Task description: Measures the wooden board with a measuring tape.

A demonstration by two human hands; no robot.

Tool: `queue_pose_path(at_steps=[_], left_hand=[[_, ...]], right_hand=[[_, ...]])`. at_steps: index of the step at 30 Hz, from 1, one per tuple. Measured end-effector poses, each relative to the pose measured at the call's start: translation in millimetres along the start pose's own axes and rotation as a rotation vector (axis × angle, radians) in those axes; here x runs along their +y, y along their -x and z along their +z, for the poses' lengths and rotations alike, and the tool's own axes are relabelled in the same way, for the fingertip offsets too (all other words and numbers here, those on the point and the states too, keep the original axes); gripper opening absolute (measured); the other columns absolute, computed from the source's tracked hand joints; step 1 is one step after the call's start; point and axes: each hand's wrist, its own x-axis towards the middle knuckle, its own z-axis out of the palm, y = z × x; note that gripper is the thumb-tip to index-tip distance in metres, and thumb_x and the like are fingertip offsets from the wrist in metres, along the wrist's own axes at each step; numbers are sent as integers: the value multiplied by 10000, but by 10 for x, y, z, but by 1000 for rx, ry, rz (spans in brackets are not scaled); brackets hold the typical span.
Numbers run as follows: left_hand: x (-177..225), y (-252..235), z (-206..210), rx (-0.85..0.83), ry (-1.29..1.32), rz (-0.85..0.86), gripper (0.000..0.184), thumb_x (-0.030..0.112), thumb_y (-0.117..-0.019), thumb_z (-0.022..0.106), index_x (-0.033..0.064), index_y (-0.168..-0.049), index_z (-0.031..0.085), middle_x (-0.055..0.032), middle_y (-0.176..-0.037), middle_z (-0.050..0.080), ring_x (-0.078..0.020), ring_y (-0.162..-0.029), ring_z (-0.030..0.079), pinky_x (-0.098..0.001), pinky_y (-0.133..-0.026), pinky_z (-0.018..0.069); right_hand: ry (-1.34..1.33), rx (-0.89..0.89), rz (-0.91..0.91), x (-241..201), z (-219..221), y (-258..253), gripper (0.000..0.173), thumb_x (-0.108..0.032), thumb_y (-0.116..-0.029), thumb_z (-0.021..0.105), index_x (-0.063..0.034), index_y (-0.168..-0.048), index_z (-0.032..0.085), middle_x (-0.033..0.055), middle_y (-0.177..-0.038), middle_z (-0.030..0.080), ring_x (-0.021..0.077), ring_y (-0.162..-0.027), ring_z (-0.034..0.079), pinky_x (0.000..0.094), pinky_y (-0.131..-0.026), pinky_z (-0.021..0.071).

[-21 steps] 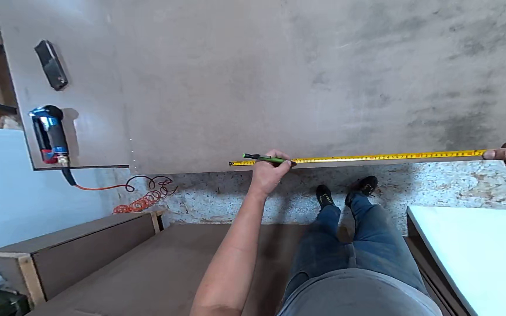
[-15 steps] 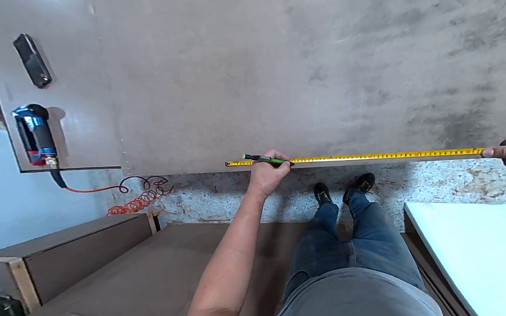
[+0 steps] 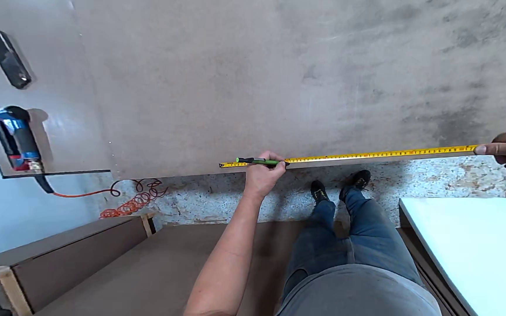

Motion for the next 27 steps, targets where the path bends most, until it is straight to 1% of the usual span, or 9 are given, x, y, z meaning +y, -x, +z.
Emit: queue_pose_path(at_steps=[2,5,10,15,18,21,23,25,27], left_hand=[[-4,-9,-3,-7,-14,-2,93,152,-895,731,131,-984,745,15,-824,731,-73,-668,657,-288,-626,562],[-1,-5,3,-1,0,9,84,143,-889,731,123,-969,743,11,-805,726,-71,-653,650,-280,-612,552],[17,-3,8,-11,-9,-1,73,135,-887,742,133,-960,742,19,-803,726,-65,-652,646,-270,-612,548],[24,-4,-10,-33,-14,-15,79,130,-902,749,131,-981,747,14,-838,738,-69,-687,665,-278,-645,566],[42,-11,-6,-29,-13,-11,72,122,-897,754,126,-969,751,9,-817,736,-74,-675,666,-284,-636,567],[54,0,-7,-38,-55,-12,79,142,-906,757,124,-982,742,11,-827,732,-72,-692,667,-299,-660,570],[49,-6,0,-43,-39,-5,83,138,-905,743,112,-984,742,-1,-821,732,-83,-692,669,-313,-656,569],[25,10,-34,-50,71,-17,128,136,-937,731,71,-1047,740,-42,-858,755,-131,-736,714,-336,-706,618],[21,29,-31,-32,169,-7,148,136,-946,699,48,-1061,728,-56,-839,744,-143,-705,698,-322,-673,608]], right_hand=[[7,2,2,-5,-11,-1,663,-774,-917,502,-189,-670,692,55,-610,659,242,-574,656,580,-564,534],[9,-3,-5,-99,-42,46,627,-690,-964,518,-163,-676,696,67,-610,661,254,-576,659,581,-569,533],[-4,1,3,-36,-20,18,632,-733,-940,514,-190,-669,692,48,-601,660,231,-560,654,568,-553,534],[8,7,15,-120,-42,48,584,-657,-976,537,-187,-668,698,55,-607,661,245,-573,654,579,-573,531],[52,-30,52,-449,-182,193,549,-594,-1013,521,-184,-705,720,58,-648,685,261,-618,674,600,-610,537],[114,-56,103,-974,-373,445,517,-502,-1044,510,-144,-751,742,103,-741,705,321,-740,683,638,-699,509],[119,-65,121,-1089,-421,520,517,-506,-1045,508,-133,-781,751,112,-779,713,331,-779,684,641,-729,504],[119,-75,121,-1101,-428,525,531,-522,-1045,500,-127,-789,747,114,-782,709,329,-781,682,637,-732,502],[125,-79,121,-1109,-436,513,549,-556,-1033,500,-132,-789,747,110,-785,711,317,-782,684,626,-735,508]])
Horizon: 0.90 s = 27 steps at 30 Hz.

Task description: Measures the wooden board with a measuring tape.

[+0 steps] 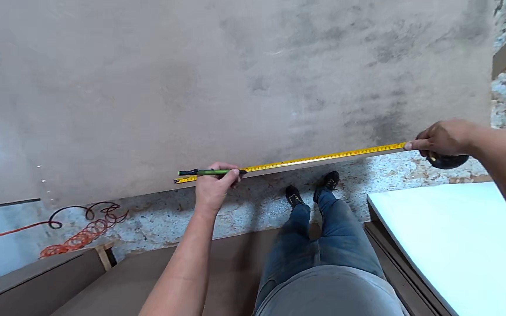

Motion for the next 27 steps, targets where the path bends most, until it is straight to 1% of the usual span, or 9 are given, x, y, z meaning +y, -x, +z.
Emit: queue_pose_path(at_steps=[2,4,6,9,12,13,18,21,27], left_hand=[[76,36,116,14,-21,9,162,174,-959,691,69,-1075,734,-38,-846,744,-125,-710,696,-310,-673,605],[218,86,357,-22,-59,66,210,215,-972,667,91,-1128,736,-24,-931,751,-113,-792,705,-322,-741,609],[407,103,700,-91,-55,175,208,182,-975,664,73,-1132,743,-34,-1007,762,-106,-843,714,-322,-775,614],[602,59,1272,-148,-8,276,135,166,-961,716,66,-1035,768,-22,-955,762,-87,-805,705,-301,-751,612],[690,-2,1651,-179,-28,269,173,141,-942,729,74,-1101,736,-11,-932,757,-64,-769,698,-265,-705,603],[690,-20,1714,-184,-54,269,181,132,-928,725,83,-1102,724,-1,-908,748,-52,-742,682,-247,-677,585],[619,-81,1785,-172,-97,267,87,110,-863,705,101,-948,723,27,-788,700,-22,-626,603,-209,-573,506],[615,-71,1795,-154,-83,278,71,100,-871,704,92,-939,720,26,-756,680,-24,-610,585,-200,-558,486],[610,-55,1831,-123,-91,266,75,104,-882,719,90,-955,726,12,-795,713,-36,-617,614,-212,-561,512]], right_hand=[[-3,-15,6,15,7,-12,573,-577,-1027,495,-113,-799,743,127,-789,703,337,-794,681,643,-752,504],[1,-19,8,35,33,-19,608,-615,-1017,482,-114,-782,732,123,-762,695,330,-764,682,643,-729,513],[-7,-22,32,-8,12,9,604,-611,-1014,487,-113,-780,735,116,-756,701,319,-756,683,629,-731,514],[9,-21,39,-24,-4,5,602,-621,-1010,489,-119,-792,741,115,-780,704,322,-786,685,627,-745,516],[25,-18,23,-13,5,-6,616,-635,-1011,477,-130,-779,742,106,-775,707,314,-783,688,626,-742,515],[26,-19,26,-20,1,3,623,-641,-1011,471,-129,-782,743,104,-780,710,313,-787,690,629,-743,513],[11,-17,26,-47,-17,29,614,-623,-1015,480,-102,-826,746,137,-822,704,341,-825,681,632,-758,501],[17,-8,8,-20,14,4,618,-630,-1012,483,-108,-807,741,130,-801,703,335,-806,685,626,-742,510],[29,-22,28,-52,-17,35,620,-638,-1013,470,-116,-840,755,120,-833,715,330,-837,688,622,-772,508]])
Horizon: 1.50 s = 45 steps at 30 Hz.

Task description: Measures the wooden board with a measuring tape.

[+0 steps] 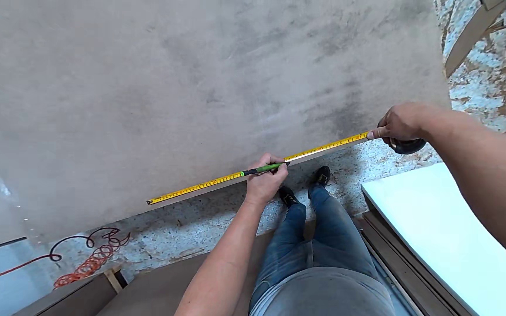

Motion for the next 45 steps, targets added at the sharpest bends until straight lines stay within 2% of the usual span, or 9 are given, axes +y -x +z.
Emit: queue_pose_path(at_steps=[14,24,30,34,36,38,41,43,45], left_hand=[[-2,0,5,-10,-79,5,92,139,-895,704,104,-974,736,16,-819,727,-35,-652,638,-231,-602,540],[0,-5,12,-2,-66,28,74,120,-894,726,95,-962,740,14,-842,735,-26,-671,645,-208,-613,542],[22,-10,2,-14,-73,16,73,128,-899,721,101,-964,740,15,-830,730,-31,-668,643,-217,-613,541],[56,-37,11,-16,-26,-72,61,132,-905,734,108,-960,743,11,-828,736,-54,-671,659,-249,-626,557],[80,-13,-75,-8,164,-145,98,107,-952,724,53,-1031,742,-68,-886,765,-163,-755,734,-344,-719,640],[127,77,-246,34,257,-106,204,145,-1025,632,13,-1159,712,-127,-968,771,-240,-855,757,-423,-823,648],[78,293,-488,148,-254,29,333,248,-1100,477,85,-1323,663,-46,-1140,759,-148,-1028,741,-391,-934,624],[3,409,-563,120,-622,23,377,232,-1076,507,90,-1413,600,-110,-1329,674,-252,-1236,650,-488,-1054,530],[-31,492,-504,20,-812,-97,501,277,-1043,584,131,-1515,501,-122,-1569,484,-286,-1479,428,-502,-1223,353]], right_hand=[[-13,14,-10,22,18,-15,640,-659,-1001,475,-109,-807,738,133,-813,704,340,-823,685,636,-750,507],[11,1,-6,10,1,-27,627,-653,-1002,478,-108,-842,744,141,-838,703,350,-858,684,628,-768,506],[-3,-2,3,14,4,-22,632,-662,-999,471,-126,-805,742,114,-798,703,324,-803,685,618,-738,509],[-12,1,12,36,15,-31,619,-658,-993,489,-125,-808,742,117,-804,703,322,-809,686,618,-739,515],[-27,1,-2,45,32,-40,615,-650,-994,504,-115,-817,748,129,-811,710,338,-817,691,634,-749,523],[-37,4,-8,52,20,-52,616,-653,-991,510,-114,-810,745,124,-804,714,332,-806,696,631,-744,530],[-48,-3,-6,61,-9,-44,624,-665,-984,510,-107,-833,747,128,-834,718,333,-832,697,623,-762,529],[-77,13,-5,70,28,-25,635,-690,-966,524,-115,-810,747,124,-825,718,328,-823,697,623,-751,532],[-129,55,-41,135,71,14,640,-698,-963,521,-123,-792,746,123,-812,719,333,-812,698,637,-739,536]])
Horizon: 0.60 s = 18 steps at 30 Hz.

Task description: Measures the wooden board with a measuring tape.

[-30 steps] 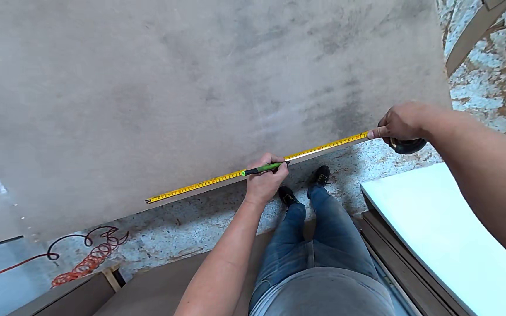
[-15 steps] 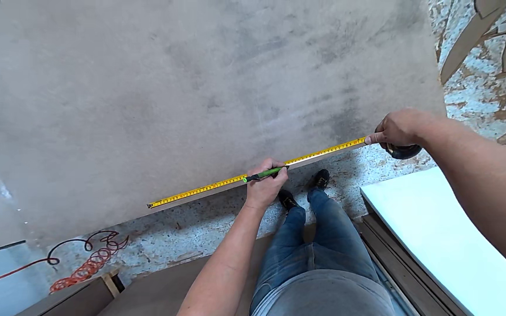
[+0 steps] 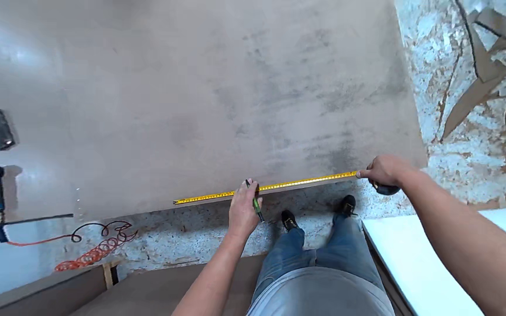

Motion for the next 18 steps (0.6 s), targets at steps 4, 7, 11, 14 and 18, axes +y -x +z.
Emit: queue_pose_path(at_steps=[4,7,11,14,18], left_hand=[[469,24,200,-89,-3,-94,719,319,-941,737,140,-1566,429,-151,-1658,338,-313,-1548,296,-500,-1259,288],[1241,-46,424,-148,55,-31,764,264,-894,780,164,-1569,437,-124,-1645,366,-311,-1530,324,-501,-1247,310],[2420,-249,693,-213,172,133,786,75,-829,766,195,-1549,474,-121,-1637,385,-287,-1535,325,-476,-1260,295],[2882,-448,882,-168,216,187,718,67,-887,706,189,-1554,467,-110,-1632,402,-257,-1552,293,-441,-1287,224],[2793,-400,1020,-37,233,93,653,18,-911,628,152,-1535,489,-100,-1621,424,-236,-1538,330,-429,-1283,251]], right_hand=[[-104,61,-194,481,-13,126,535,-649,-979,548,-172,-831,739,73,-761,691,276,-746,678,588,-703,542],[-160,106,-209,1133,-91,276,393,-557,-971,640,-192,-871,743,66,-773,696,269,-746,676,587,-708,546],[-179,126,-204,1996,-138,185,333,-468,-1027,598,-193,-951,769,53,-784,718,242,-712,682,573,-691,550],[-167,100,-199,2238,-212,85,332,-398,-1082,501,-198,-1050,764,31,-842,737,217,-748,698,545,-728,564],[-140,127,-262,2238,-279,17,325,-397,-1078,516,-199,-1016,767,28,-829,740,214,-719,694,548,-695,560]])
